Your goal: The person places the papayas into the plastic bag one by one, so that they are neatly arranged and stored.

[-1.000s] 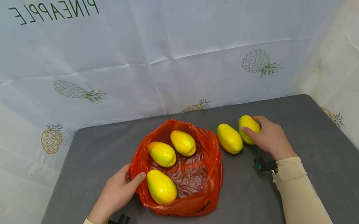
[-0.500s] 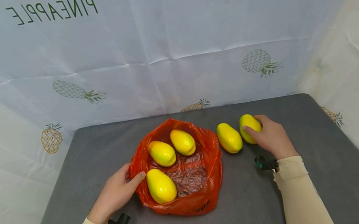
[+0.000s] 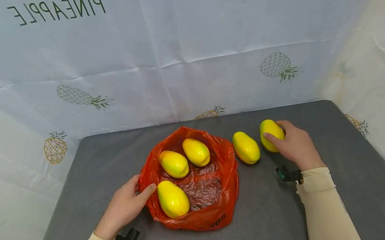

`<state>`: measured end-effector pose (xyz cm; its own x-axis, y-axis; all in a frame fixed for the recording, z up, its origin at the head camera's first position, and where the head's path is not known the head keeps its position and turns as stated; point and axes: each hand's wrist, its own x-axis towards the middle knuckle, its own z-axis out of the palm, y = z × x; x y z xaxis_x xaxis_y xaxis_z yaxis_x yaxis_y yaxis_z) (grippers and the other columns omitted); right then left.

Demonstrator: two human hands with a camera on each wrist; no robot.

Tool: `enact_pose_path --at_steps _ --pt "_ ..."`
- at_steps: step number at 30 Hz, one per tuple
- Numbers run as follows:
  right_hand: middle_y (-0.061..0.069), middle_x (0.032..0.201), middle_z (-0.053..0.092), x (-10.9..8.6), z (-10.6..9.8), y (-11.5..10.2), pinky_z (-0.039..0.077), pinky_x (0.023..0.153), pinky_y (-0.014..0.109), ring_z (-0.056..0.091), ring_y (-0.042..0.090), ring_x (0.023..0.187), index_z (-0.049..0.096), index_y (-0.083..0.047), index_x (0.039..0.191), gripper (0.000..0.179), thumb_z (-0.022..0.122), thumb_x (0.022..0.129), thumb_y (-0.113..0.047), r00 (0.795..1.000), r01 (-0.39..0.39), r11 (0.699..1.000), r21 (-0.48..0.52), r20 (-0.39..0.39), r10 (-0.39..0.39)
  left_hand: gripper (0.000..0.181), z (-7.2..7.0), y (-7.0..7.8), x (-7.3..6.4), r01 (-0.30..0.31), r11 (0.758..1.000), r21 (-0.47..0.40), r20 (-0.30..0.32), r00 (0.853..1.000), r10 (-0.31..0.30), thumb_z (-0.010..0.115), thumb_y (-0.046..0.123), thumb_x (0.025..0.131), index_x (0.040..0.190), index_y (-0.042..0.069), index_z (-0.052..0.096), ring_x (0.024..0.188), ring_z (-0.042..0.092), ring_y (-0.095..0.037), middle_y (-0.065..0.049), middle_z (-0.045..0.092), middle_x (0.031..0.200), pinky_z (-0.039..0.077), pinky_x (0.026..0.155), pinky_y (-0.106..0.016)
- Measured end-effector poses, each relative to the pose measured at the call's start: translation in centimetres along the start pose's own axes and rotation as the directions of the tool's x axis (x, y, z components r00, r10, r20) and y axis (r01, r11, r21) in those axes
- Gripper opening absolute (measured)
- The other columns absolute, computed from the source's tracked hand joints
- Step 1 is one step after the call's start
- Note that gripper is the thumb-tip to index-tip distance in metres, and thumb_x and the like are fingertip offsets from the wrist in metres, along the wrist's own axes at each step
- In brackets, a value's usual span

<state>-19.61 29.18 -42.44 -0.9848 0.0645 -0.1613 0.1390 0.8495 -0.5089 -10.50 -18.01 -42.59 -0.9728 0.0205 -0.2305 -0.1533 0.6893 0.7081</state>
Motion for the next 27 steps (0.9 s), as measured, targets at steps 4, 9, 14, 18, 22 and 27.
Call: enact_pose_path --at_steps 4,9,14,18,22,27 --pt "0.041 0.158 0.044 -0.3 -0.1 -0.2 0.053 0.096 0.067 0.056 0.055 0.126 0.032 0.004 0.165 0.096 0.049 0.106 -0.069 1.0 0.019 1.0 0.0 -0.015 -0.019 0.059 0.1 -0.1 0.0 -0.001 1.0 0.003 -0.002 1.0 0.001 0.069 0.043 0.104 0.151 0.009 0.056 0.085 0.065 -0.017 -0.009 0.076 0.123 0.055 0.075 -0.032" --pt "0.041 0.153 0.049 -0.7 -0.4 -0.7 0.055 0.088 0.062 0.061 0.053 0.121 0.033 0.003 0.166 0.095 0.05 0.106 -0.069 0.997 0.061 0.998 -0.006 -0.05 -0.062 0.059 0.2 -0.1 -0.1 0.0 1.0 0.0 -0.003 1.0 0.0 0.069 0.043 0.104 0.15 0.009 0.057 0.085 0.065 -0.017 -0.009 0.075 0.123 0.056 0.075 -0.032" --pt "0.04 0.15 0.053 -1.3 -0.9 -1.7 0.056 0.085 0.06 0.063 0.052 0.117 0.034 0.001 0.166 0.093 0.052 0.106 -0.068 0.993 0.095 0.995 -0.022 -0.067 -0.096 0.058 0.2 -0.2 -0.1 0.002 1.0 -0.002 -0.004 1.0 -0.002 0.069 0.043 0.104 0.149 0.009 0.057 0.084 0.065 -0.017 -0.008 0.076 0.121 0.055 0.074 -0.032" --pt "0.037 0.148 0.056 -1.9 -1.1 -2.9 0.056 0.087 0.06 0.064 0.049 0.115 0.035 0.0 0.165 0.092 0.053 0.106 -0.067 0.991 0.115 0.993 -0.033 -0.07 -0.118 0.057 0.2 -0.1 -0.1 0.002 1.0 -0.003 -0.003 1.0 -0.002 0.069 0.042 0.104 0.149 0.009 0.057 0.083 0.065 -0.018 -0.008 0.075 0.119 0.055 0.074 -0.032" --pt "0.033 0.146 0.06 -2.8 -0.9 -4.3 0.057 0.09 0.061 0.065 0.045 0.114 0.037 -0.003 0.165 0.089 0.056 0.105 -0.066 0.985 0.161 0.986 -0.029 -0.061 -0.163 0.057 0.2 -0.2 -0.1 0.001 1.0 0.0 -0.003 1.0 -0.001 0.068 0.042 0.104 0.149 0.009 0.057 0.084 0.065 -0.017 -0.008 0.075 0.12 0.056 0.075 -0.032" --pt "0.029 0.149 0.06 -4.0 -0.8 -6.1 0.057 0.091 0.06 0.066 0.043 0.115 0.039 -0.006 0.166 0.086 0.06 0.105 -0.062 0.974 0.219 0.975 -0.039 -0.055 -0.221 0.057 0.3 -0.1 0.0 -0.009 1.0 0.002 -0.004 1.0 0.009 0.069 0.042 0.104 0.149 0.009 0.057 0.085 0.066 -0.017 -0.008 0.076 0.121 0.057 0.077 -0.033"
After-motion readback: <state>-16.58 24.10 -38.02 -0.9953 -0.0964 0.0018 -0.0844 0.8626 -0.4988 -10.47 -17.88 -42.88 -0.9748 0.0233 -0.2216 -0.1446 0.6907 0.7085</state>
